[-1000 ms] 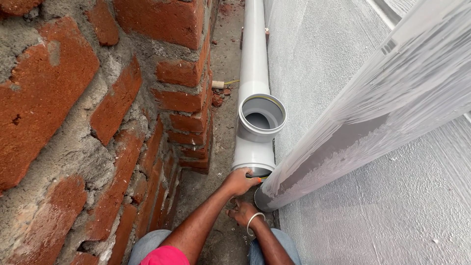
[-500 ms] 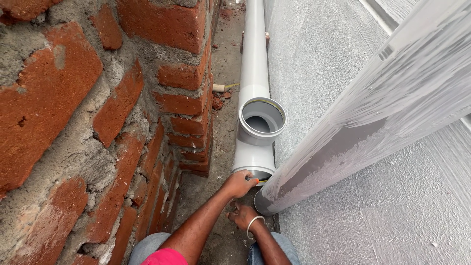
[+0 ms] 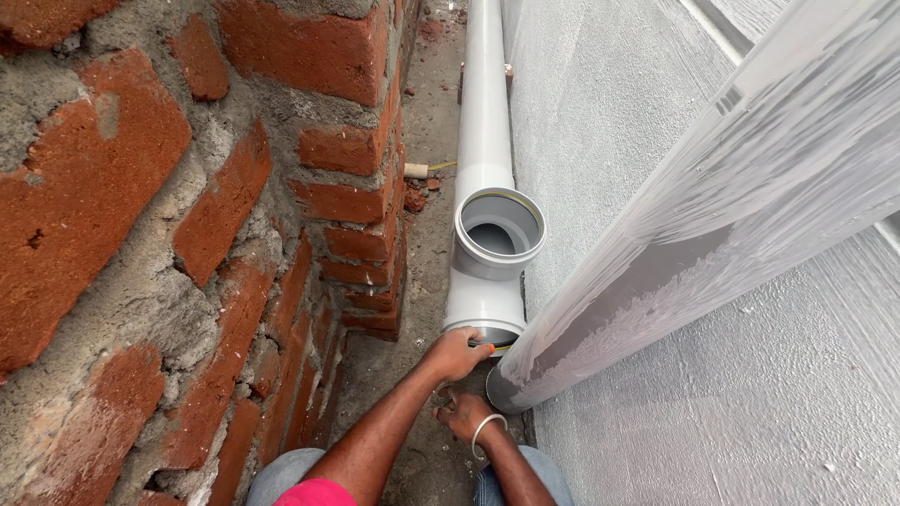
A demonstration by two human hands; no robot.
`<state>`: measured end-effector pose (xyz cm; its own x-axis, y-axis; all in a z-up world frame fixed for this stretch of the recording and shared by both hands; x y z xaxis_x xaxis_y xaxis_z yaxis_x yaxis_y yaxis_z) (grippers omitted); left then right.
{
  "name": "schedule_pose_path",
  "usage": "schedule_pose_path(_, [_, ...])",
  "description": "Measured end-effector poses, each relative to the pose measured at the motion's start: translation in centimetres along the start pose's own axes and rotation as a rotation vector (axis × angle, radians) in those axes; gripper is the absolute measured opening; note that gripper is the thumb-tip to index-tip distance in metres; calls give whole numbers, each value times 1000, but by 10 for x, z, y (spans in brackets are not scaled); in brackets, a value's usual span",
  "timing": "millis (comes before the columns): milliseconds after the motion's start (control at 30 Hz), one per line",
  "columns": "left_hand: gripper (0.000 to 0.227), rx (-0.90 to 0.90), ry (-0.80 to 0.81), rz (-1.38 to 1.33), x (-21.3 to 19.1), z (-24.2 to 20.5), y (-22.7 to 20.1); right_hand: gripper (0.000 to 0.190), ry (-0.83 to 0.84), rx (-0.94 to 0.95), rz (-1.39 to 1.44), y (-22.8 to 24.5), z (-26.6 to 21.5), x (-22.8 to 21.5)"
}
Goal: The recorder is fitting a white PVC pipe into a connector joint in a construction area.
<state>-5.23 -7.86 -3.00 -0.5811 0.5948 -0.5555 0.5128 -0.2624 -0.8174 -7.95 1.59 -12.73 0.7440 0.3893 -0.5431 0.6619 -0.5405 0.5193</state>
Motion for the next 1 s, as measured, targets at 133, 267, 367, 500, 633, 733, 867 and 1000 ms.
schedule_pose_path(133, [57,9,-9,-9,0,1,2,62,8,-4,6,0,2,2])
schedule_pose_path(267, [56,4,-16,-24,-1,2,3,60,-11,-38,-18,-2,7,3])
schedule_pose_path(367, [56,3,-17,-25,-1,1,2,59,-4,-39,-8,-2,7,3])
schedule_pose_path(500, [55,5,-12,-18,-3,0,0,59,15,-28,-5,0,3,2])
schedule_pose_path(633, [55,1,-8,-28,-1,1,2,58,5,-39,-1,-2,7,4])
schedule_pose_path(733, [58,2,-6,-36,4,6,10,57,8,-28,-12,-1,4,2])
schedule_pose_path(867, [62,6,-2,-26,4,6,9,56,12,-26,1,2,-1,0])
schedule_pose_path(1000, [62,-8,10,-21,1,2,2,54,9,-12,-11,4,-4,-1])
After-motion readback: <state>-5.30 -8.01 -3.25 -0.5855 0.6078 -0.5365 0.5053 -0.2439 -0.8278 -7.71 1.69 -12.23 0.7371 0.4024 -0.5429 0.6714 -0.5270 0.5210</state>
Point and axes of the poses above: each hand's wrist, its own z-axis towards the middle knuckle, its own x-axis out of the palm, y = z × x, the point moved 10 cm from there along z, towards the middle knuckle, and after that the axes turned 11 degrees about x, right-handed, at the moved point
